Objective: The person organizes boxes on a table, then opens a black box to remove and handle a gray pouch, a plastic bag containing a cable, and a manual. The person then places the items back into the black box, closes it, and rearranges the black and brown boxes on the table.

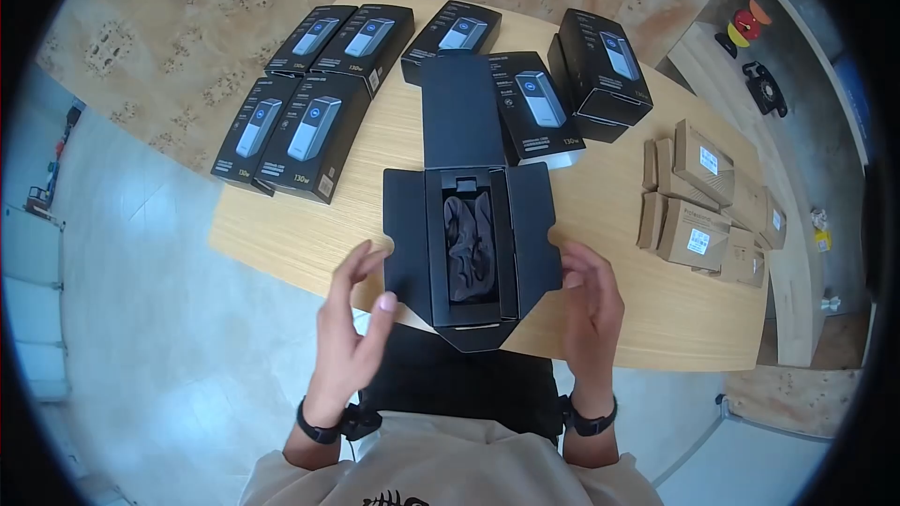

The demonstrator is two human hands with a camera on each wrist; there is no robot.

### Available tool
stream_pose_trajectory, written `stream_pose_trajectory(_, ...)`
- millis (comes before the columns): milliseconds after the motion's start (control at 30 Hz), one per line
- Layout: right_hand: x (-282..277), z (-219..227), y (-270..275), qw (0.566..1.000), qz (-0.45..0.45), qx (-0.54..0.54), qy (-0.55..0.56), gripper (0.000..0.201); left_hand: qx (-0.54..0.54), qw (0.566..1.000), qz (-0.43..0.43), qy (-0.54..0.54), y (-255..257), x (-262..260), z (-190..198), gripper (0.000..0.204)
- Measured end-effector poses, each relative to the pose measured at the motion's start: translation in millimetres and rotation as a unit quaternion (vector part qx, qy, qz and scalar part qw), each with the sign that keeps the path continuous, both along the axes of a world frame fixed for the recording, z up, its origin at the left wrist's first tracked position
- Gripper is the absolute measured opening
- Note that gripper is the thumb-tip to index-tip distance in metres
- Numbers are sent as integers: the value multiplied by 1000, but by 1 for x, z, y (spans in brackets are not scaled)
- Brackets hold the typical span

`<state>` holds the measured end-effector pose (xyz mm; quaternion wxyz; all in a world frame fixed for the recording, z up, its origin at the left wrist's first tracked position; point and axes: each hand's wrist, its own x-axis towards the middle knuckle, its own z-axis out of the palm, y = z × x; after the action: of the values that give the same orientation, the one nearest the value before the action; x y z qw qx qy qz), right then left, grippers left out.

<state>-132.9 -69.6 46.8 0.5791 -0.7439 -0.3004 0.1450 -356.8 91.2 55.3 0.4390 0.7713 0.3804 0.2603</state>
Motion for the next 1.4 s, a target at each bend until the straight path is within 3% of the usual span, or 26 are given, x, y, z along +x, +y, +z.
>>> stream_pose_trajectory(67,-7,1,1,1000,16,11,-23,31,50,996,-47,-62,-11,7,-3,59)
stream_pose_trajectory(133,-15,9,7,997,65,27,-12,29,28,991,-89,-98,-19,16,-4,64)
stream_pose_trajectory(167,-17,9,9,997,65,27,-14,29,53,989,-114,-78,-20,21,-5,65)
stream_pose_trajectory(233,-18,8,12,978,148,-18,-146,30,77,986,-137,-57,-22,30,-8,66)
stream_pose_trajectory(300,-19,3,18,970,151,-17,-189,31,182,965,-188,-9,-23,38,-9,69)
stream_pose_trajectory(533,-20,4,19,930,175,-68,-315,36,245,944,-209,67,-27,35,-14,74)
stream_pose_trajectory(700,-6,11,13,938,224,-86,-250,40,261,929,-245,92,-20,30,-11,80)
stream_pose_trajectory(833,2,4,12,946,247,-72,-199,41,290,927,-228,74,-15,35,-26,67)
stream_pose_trajectory(900,-1,1,13,950,235,-59,-197,40,287,942,-172,28,-19,44,-32,53)
stream_pose_trajectory(1033,-4,-6,18,962,213,-16,-168,38,283,950,-129,4,-28,54,-36,45)
stream_pose_trajectory(1167,1,-4,21,958,228,-38,-169,39,304,946,-117,8,-30,55,-36,40)
stream_pose_trajectory(1267,2,5,33,944,225,-34,-239,40,300,947,-115,5,-30,56,-35,39)
stream_pose_trajectory(1400,0,7,42,906,231,-121,-334,38,294,949,-111,0,-31,55,-34,38)
